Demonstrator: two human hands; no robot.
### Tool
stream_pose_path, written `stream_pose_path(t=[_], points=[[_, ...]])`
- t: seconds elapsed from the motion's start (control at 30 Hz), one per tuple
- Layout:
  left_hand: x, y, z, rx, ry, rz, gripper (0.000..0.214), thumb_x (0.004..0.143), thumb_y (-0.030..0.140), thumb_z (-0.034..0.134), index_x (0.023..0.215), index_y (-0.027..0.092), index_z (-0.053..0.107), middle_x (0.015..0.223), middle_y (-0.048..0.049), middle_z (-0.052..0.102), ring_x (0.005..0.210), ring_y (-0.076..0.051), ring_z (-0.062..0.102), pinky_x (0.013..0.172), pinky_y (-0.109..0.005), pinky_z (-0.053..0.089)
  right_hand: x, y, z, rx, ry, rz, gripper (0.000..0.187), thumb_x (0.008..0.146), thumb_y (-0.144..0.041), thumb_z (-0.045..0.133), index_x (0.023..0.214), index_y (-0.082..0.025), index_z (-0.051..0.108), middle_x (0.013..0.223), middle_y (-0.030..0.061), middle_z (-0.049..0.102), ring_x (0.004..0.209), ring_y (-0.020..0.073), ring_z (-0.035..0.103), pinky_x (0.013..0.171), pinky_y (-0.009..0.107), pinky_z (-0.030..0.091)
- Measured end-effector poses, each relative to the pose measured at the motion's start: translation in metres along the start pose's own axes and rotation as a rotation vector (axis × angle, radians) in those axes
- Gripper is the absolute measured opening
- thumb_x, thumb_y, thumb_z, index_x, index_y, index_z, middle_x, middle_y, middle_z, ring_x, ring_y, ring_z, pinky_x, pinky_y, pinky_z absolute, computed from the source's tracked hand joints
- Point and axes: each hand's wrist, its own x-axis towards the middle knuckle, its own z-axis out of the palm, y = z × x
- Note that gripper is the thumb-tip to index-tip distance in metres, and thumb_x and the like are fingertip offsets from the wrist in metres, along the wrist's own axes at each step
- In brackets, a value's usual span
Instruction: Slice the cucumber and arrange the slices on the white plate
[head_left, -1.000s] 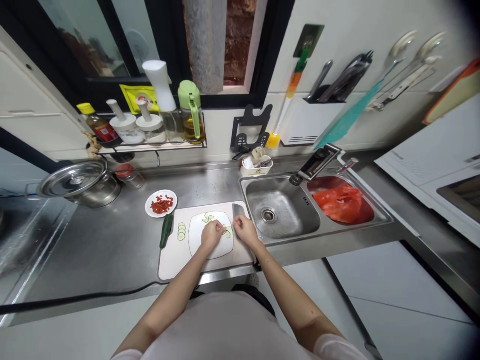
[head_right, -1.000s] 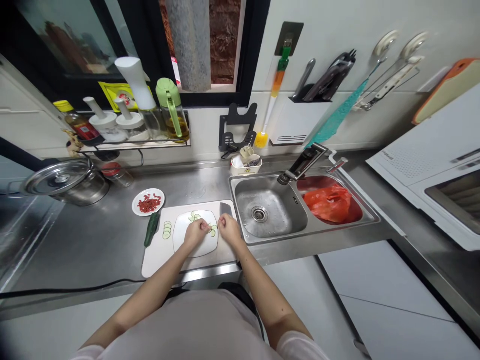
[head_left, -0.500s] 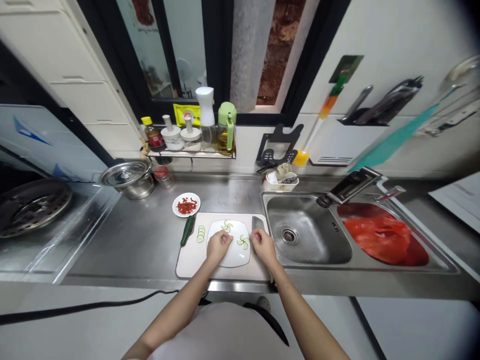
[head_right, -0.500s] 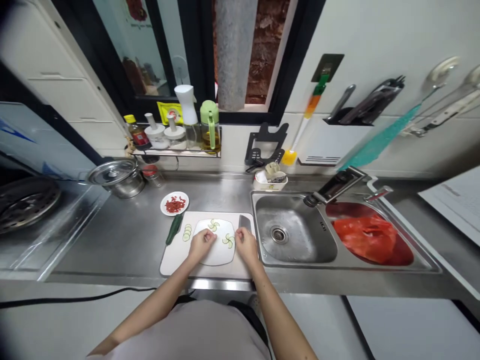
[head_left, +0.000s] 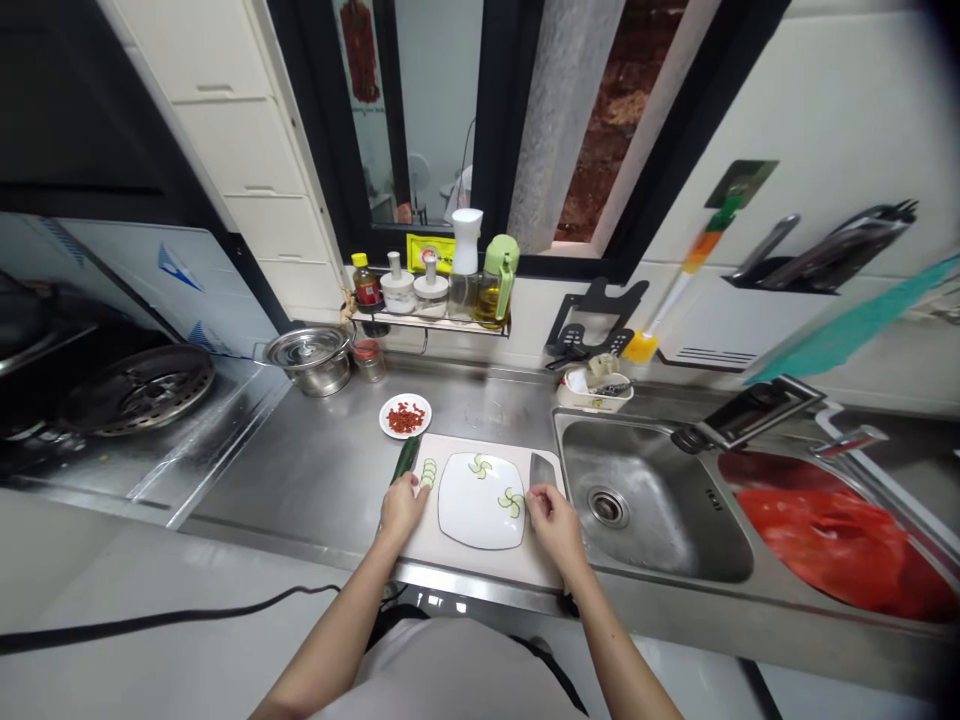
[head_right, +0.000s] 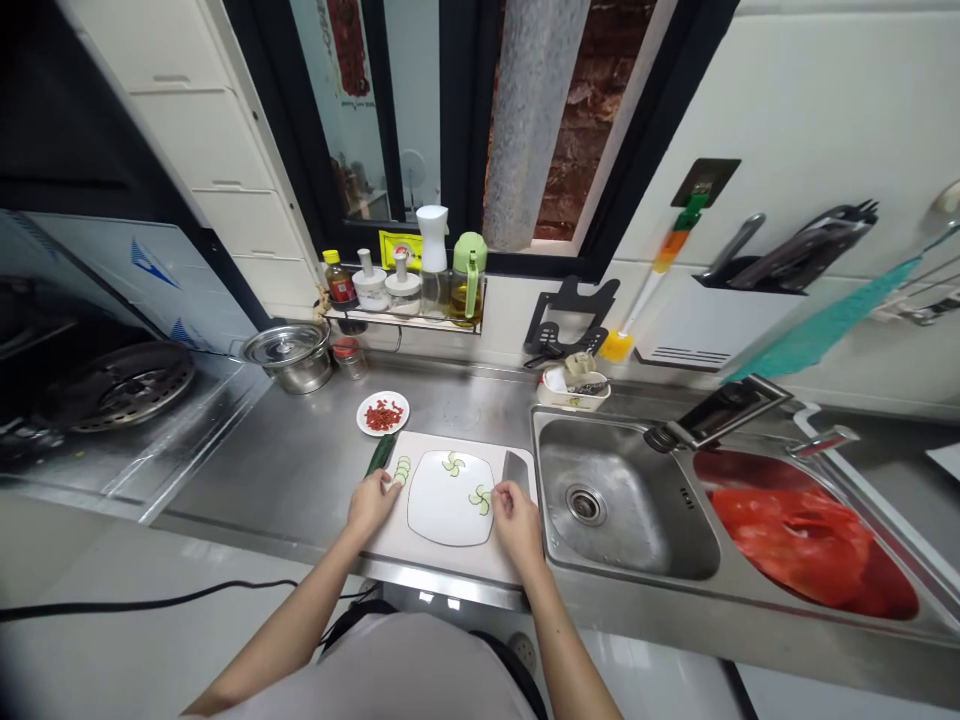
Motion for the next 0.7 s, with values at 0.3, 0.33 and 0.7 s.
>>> stream_pose_path(t=[0.3, 0.33, 0.7], points=[[0.000, 0.004, 0.009, -0.022, 0.030, 0.005, 0.013, 0.081, 0.027, 0.056, 0.088, 0.017, 0.060, 0.093, -0.0095, 0.067, 0.086, -0.022, 0.062, 0.074, -0.027, 0.039, -0.011, -0.010, 0.002, 0.022, -0.002, -0.004, 0.025, 0.080, -0.042, 0.047, 0.076, -0.020, 0.057, 0.062, 0.0016, 0.058, 0.058, 0.0160, 0.051, 0.056, 0.026, 0.038], [0.000, 0.005, 0.010, -0.041, 0.043, -0.011, 0.011, 0.080, 0.026, 0.057, 0.086, 0.017, 0.060, 0.093, -0.0089, 0.067, 0.086, -0.021, 0.062, 0.073, -0.027, 0.039, -0.013, -0.010, 0.002, 0.023, -0.007, -0.001, 0.024, 0.080, -0.042, 0.047, 0.076, -0.020, 0.057, 0.062, 0.0013, 0.058, 0.058, 0.0159, 0.051, 0.056, 0.025, 0.038], [-0.006, 0.061, -0.041, -1.123, -0.147, -0.029, 0.032, 0.059, 0.036, 0.075, 0.081, 0.015, 0.063, 0.068, -0.0017, 0.064, 0.062, -0.012, 0.057, 0.063, -0.023, 0.042, 0.005, -0.051, 0.008, 0.195, -0.073, -0.024, 0.022, 0.080, -0.040, 0.052, 0.078, -0.019, 0.059, 0.062, -0.0008, 0.056, 0.057, 0.0129, 0.049, 0.055, 0.024, 0.039]])
